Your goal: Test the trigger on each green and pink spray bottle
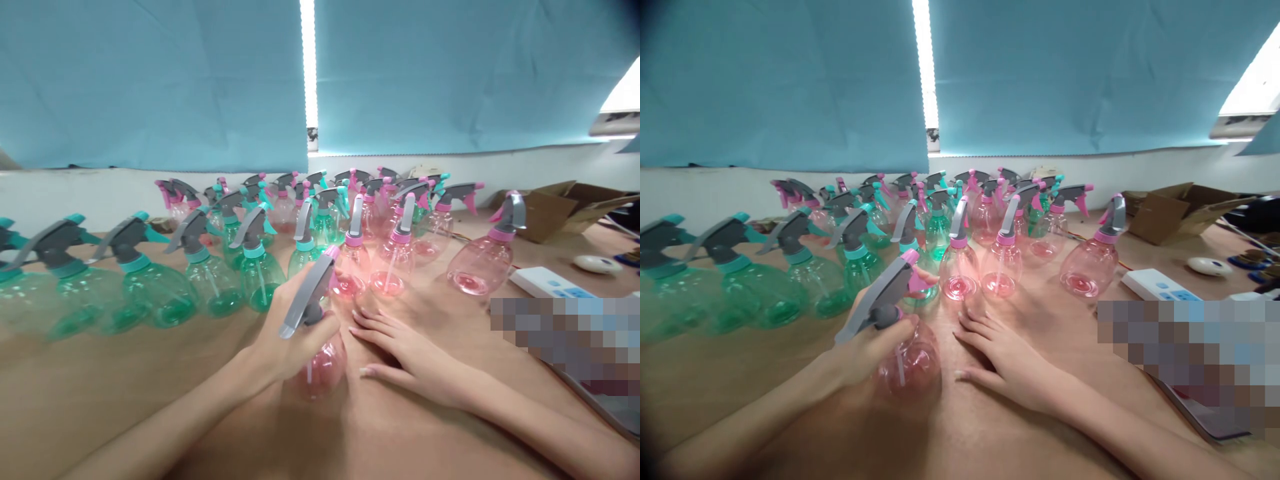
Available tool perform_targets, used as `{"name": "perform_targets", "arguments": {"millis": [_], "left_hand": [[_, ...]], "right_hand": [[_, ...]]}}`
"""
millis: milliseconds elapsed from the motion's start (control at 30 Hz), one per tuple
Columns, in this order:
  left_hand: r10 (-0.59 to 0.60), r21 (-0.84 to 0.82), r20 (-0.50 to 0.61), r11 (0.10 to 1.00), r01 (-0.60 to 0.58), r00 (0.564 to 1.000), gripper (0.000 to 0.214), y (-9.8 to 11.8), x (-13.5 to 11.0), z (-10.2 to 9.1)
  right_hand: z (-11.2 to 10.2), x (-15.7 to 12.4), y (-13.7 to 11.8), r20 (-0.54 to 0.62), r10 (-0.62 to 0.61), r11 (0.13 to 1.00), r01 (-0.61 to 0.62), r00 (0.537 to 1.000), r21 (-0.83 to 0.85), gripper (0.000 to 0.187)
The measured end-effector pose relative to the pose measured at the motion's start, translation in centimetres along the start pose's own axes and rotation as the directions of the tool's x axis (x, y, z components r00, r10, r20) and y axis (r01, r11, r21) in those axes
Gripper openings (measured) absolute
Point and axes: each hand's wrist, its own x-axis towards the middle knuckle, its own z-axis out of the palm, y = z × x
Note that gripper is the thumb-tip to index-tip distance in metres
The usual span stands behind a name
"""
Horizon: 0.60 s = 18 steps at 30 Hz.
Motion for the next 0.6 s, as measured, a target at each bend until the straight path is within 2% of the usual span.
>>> {"name": "perform_targets", "arguments": {"millis": [100,267,433,600], "left_hand": [[0.005,-0.039,0.016,0.999,-0.005,1.0,0.019,-0.4,-0.2,0.3],[0.046,0.008,-0.008,0.999,-0.046,0.999,0.042,-1.3,-0.6,0.6],[0.054,0.058,-0.06,0.997,-0.051,0.997,0.045,-1.6,-0.8,0.6],[0.048,0.016,-0.048,0.999,-0.048,0.998,0.054,-1.5,-0.6,0.7]], "right_hand": [[0.0,0.0,0.0,0.008,0.004,1.0,-0.004,1.0,-0.013,0.069],[0.0,0.1,0.0,0.002,0.001,1.0,-0.001,1.0,-0.008,0.068],[0.0,0.0,0.1,0.012,0.003,1.0,-0.003,1.0,-0.018,0.069],[-0.1,0.1,0.1,0.02,0.008,1.0,-0.008,1.0,-0.008,0.069]]}}
